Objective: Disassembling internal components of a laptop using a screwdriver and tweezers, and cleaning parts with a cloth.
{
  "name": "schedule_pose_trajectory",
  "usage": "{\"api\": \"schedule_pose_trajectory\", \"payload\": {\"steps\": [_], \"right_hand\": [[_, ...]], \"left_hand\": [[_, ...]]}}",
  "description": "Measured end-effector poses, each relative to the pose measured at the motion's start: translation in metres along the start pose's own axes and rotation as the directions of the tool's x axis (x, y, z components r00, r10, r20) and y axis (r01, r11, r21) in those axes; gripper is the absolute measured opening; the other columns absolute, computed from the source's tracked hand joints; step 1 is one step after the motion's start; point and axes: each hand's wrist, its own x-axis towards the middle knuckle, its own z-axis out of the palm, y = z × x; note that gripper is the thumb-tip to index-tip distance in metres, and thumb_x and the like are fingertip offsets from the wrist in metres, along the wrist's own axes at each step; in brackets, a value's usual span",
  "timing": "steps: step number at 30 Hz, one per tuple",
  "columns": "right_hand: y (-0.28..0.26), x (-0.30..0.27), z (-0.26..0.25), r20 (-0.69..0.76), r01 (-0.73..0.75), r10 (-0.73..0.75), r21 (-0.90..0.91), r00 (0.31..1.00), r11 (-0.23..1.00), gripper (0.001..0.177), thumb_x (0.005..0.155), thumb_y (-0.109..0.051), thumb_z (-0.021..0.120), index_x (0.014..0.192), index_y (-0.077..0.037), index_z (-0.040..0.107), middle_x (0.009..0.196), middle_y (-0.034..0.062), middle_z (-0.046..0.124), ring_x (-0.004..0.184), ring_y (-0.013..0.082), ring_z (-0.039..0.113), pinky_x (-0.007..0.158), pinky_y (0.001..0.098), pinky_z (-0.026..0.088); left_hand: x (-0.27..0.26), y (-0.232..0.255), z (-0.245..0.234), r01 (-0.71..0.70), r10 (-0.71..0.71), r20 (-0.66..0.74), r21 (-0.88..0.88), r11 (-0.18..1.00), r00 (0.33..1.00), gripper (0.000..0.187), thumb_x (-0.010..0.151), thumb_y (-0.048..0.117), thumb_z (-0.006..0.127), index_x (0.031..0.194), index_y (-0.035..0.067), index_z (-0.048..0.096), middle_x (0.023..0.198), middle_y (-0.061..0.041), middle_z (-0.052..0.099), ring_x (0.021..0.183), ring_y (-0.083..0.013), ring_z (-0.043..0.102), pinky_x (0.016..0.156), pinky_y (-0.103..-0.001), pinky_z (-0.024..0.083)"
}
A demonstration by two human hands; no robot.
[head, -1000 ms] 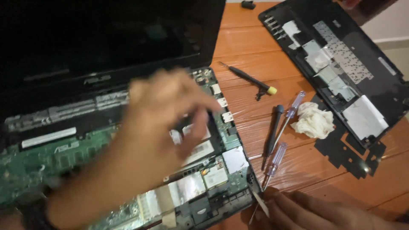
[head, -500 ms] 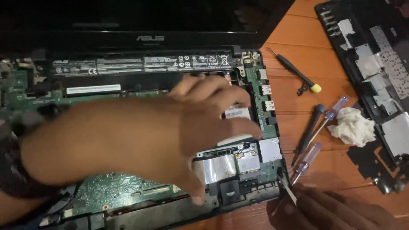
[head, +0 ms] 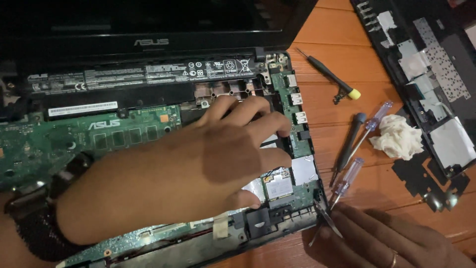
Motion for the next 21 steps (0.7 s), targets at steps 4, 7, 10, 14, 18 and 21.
{"api": "schedule_pose_trajectory", "payload": {"steps": [4,7,10,14,18,21], "right_hand": [[0.002,0.004,0.000,-0.046,0.068,-0.068,-0.008,0.997,0.998,0.037,0.086,-0.038,0.079,0.116,-0.018,0.068,0.115,0.0051,0.070,0.091,0.0164,0.072,0.073,0.0294,0.062],[0.003,-0.004,-0.002,-0.010,-0.029,0.030,0.086,0.999,0.996,0.043,0.082,-0.042,0.081,0.113,-0.017,0.069,0.111,0.0017,0.074,0.091,0.0155,0.074,0.077,0.0287,0.062],[0.007,-0.002,-0.007,0.059,-0.006,-0.002,0.137,0.998,0.991,0.040,0.084,-0.034,0.073,0.119,-0.017,0.067,0.119,0.0023,0.073,0.099,0.0165,0.074,0.083,0.0298,0.062],[0.005,-0.015,0.000,0.078,-0.049,0.037,0.156,0.996,0.987,0.041,0.084,-0.037,0.071,0.121,-0.021,0.068,0.121,0.0000,0.073,0.107,0.0172,0.071,0.090,0.0324,0.060],[0.003,-0.011,0.001,0.068,-0.100,0.089,0.185,0.994,0.978,0.045,0.081,-0.042,0.077,0.120,-0.022,0.069,0.122,0.0007,0.074,0.104,0.0157,0.074,0.085,0.0299,0.063],[0.002,-0.005,0.000,0.006,-0.162,0.164,0.215,0.986,0.963,0.049,0.077,-0.046,0.084,0.115,-0.018,0.069,0.111,-0.0004,0.078,0.092,0.0170,0.078,0.075,0.0276,0.067]], "left_hand": [[0.002,0.002,0.000,0.002,-0.002,-0.014,0.007,1.000,1.000,0.044,0.067,0.025,0.085,0.107,0.013,0.075,0.136,-0.014,0.057,0.124,-0.0373,0.044,0.099,-0.060,0.034],[0.003,0.003,0.001,0.012,-0.012,-0.018,0.004,1.000,1.000,0.042,0.069,0.026,0.084,0.108,0.012,0.073,0.135,-0.013,0.058,0.123,-0.0372,0.045,0.098,-0.060,0.035],[0.006,0.000,0.003,0.012,-0.011,-0.030,0.018,1.000,0.999,0.046,0.069,0.027,0.085,0.111,0.012,0.072,0.133,-0.011,0.059,0.122,-0.0338,0.047,0.096,-0.055,0.037],[0.007,-0.003,0.001,0.015,-0.017,-0.029,-0.050,0.999,0.999,0.031,0.073,0.026,0.082,0.102,0.016,0.080,0.134,-0.011,0.059,0.121,-0.0314,0.047,0.095,-0.050,0.039],[0.008,-0.006,0.004,0.001,-0.002,-0.055,-0.024,1.000,0.998,0.031,0.072,0.026,0.082,0.102,0.017,0.081,0.134,-0.011,0.061,0.120,-0.0302,0.050,0.098,-0.050,0.040],[0.008,-0.008,0.005,-0.032,0.029,-0.055,-0.047,0.998,0.998,0.030,0.074,0.025,0.080,0.102,0.015,0.080,0.132,-0.011,0.059,0.123,-0.0312,0.046,0.101,-0.053,0.035]]}}
